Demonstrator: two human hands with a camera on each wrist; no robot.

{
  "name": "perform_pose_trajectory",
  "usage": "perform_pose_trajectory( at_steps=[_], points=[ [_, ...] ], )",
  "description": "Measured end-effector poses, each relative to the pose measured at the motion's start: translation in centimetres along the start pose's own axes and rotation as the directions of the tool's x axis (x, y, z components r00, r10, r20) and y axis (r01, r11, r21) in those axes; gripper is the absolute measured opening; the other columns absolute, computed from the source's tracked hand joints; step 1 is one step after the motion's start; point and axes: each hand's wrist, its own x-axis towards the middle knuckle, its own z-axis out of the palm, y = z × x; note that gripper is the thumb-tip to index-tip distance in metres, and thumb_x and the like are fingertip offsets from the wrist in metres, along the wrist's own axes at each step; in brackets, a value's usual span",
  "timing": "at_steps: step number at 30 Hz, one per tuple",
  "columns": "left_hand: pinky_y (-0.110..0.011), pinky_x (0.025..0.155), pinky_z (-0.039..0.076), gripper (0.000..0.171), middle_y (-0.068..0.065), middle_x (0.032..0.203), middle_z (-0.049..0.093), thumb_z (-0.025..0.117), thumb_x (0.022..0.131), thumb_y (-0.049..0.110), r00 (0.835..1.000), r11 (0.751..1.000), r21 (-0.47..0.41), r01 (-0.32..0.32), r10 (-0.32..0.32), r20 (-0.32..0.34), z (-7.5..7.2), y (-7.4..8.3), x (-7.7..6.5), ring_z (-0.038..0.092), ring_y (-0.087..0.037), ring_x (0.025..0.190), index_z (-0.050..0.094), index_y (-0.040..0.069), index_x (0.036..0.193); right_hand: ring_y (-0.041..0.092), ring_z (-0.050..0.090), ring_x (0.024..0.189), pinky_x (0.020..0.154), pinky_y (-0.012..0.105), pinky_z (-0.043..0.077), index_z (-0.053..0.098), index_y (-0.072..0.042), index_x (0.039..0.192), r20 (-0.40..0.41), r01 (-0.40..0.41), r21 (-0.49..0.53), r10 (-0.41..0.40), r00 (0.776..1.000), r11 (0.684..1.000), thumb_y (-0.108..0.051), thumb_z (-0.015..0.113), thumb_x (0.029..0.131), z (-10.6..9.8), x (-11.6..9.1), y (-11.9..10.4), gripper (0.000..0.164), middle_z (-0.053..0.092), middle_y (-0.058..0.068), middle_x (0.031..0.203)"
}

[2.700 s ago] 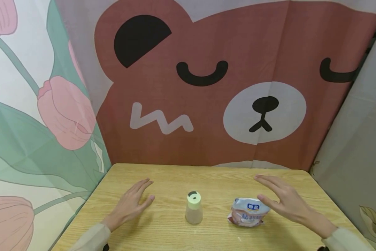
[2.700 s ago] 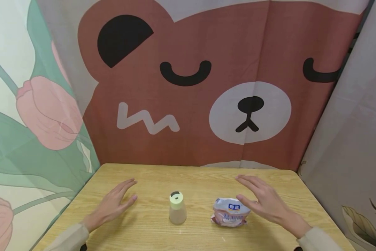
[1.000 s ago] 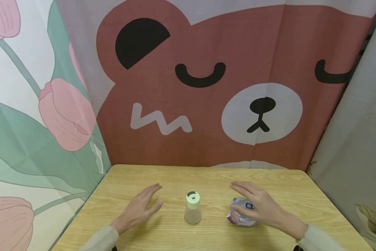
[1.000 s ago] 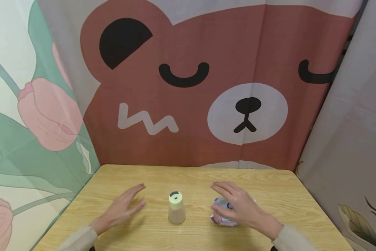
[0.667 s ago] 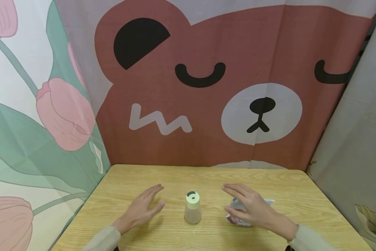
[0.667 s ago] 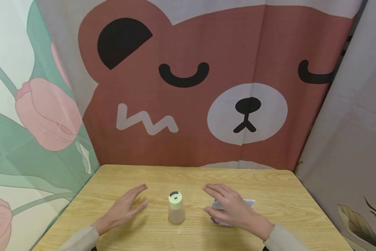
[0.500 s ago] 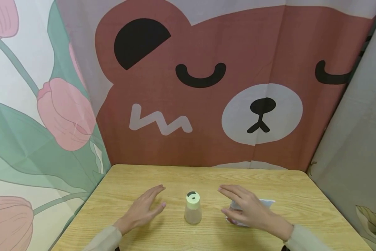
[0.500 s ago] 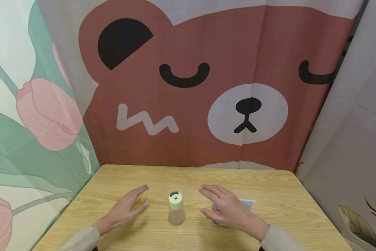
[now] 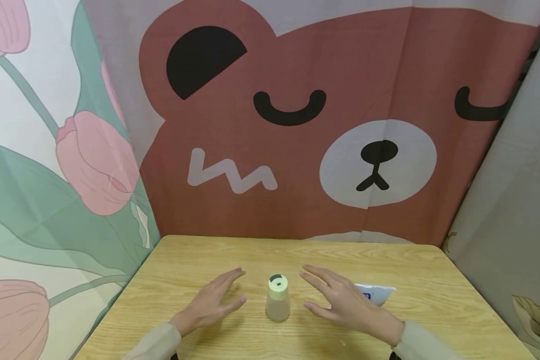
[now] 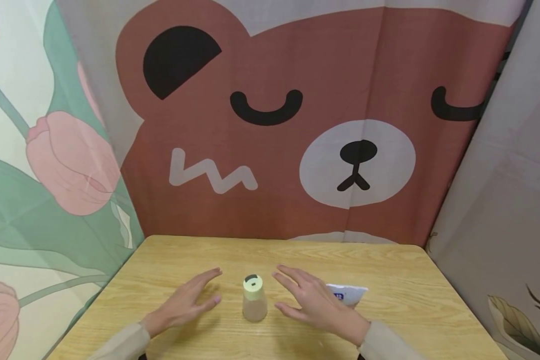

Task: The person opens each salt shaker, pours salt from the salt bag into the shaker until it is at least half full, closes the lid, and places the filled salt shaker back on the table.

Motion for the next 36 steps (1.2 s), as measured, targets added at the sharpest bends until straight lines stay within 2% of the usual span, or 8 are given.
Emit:
perform_pose_trajectory(
  at_steps=[9, 14, 24, 31, 36],
  points=[
    [-0.058, 0.108, 0.035, 0.073, -0.002, 0.156, 0.036, 0.052, 0.096, 0.058, 0.999, 1.000, -0.028, 0.012, -0.011, 0.052, 0.4, 0.5, 0.3, 0.037, -0.029, 0.139, 0.031, 0.021, 0.155, 0.030, 0.060, 0.116, 0.082, 0.043, 0.058, 0.048, -0.005, 0.144, 0.023, -0.015, 0.018, 0.015, 1.000, 1.000, -0.034, 0.068, 0.094, 0.7, 0.4, -0.4, 0.061, 0.052, 0.018, 0.141],
    [-0.059, 0.108, 0.034, 0.072, -0.003, 0.156, 0.035, 0.053, 0.097, 0.055, 0.996, 0.999, -0.037, 0.013, -0.010, 0.084, 0.6, 1.0, 0.6, 0.037, -0.031, 0.139, 0.029, 0.021, 0.155, 0.029, 0.060, 0.116, 0.082, 0.042, 0.058, 0.049, -0.006, 0.144, 0.037, -0.051, 0.038, 0.050, 0.998, 0.998, -0.033, 0.071, 0.093, 1.0, 0.5, -0.6, 0.062, 0.053, 0.017, 0.140],
    [-0.058, 0.109, 0.033, 0.073, -0.004, 0.156, 0.035, 0.054, 0.097, 0.055, 0.995, 0.999, -0.046, 0.006, -0.001, 0.102, 1.2, 1.9, 1.1, 0.037, -0.031, 0.139, 0.028, 0.021, 0.156, 0.028, 0.057, 0.120, 0.087, 0.043, 0.056, 0.048, -0.008, 0.145, 0.102, -0.119, 0.044, 0.114, 0.988, 0.992, -0.038, 0.068, 0.095, 1.5, 0.8, -0.8, 0.062, 0.052, 0.014, 0.142],
    [-0.061, 0.108, 0.034, 0.079, -0.009, 0.156, 0.036, 0.056, 0.094, 0.057, 0.992, 0.996, -0.081, 0.031, -0.021, 0.128, 2.0, 2.4, 1.5, 0.037, -0.034, 0.138, 0.029, 0.015, 0.156, 0.028, 0.058, 0.120, 0.089, 0.044, 0.055, 0.051, -0.008, 0.143, 0.141, -0.228, 0.058, 0.218, 0.966, 0.972, -0.035, 0.071, 0.093, 1.7, 1.2, -1.1, 0.061, 0.054, 0.013, 0.140],
    [-0.062, 0.106, 0.035, 0.084, -0.009, 0.155, 0.037, 0.057, 0.092, 0.062, 0.990, 0.994, -0.093, 0.059, -0.047, 0.129, 2.4, 3.1, 1.7, 0.039, -0.035, 0.137, 0.030, 0.014, 0.155, 0.028, 0.061, 0.115, 0.088, 0.043, 0.056, 0.055, -0.007, 0.138, 0.106, -0.260, 0.041, 0.255, 0.961, 0.965, -0.031, 0.076, 0.088, 2.2, 1.6, -1.2, 0.059, 0.058, 0.012, 0.134]
  ],
)
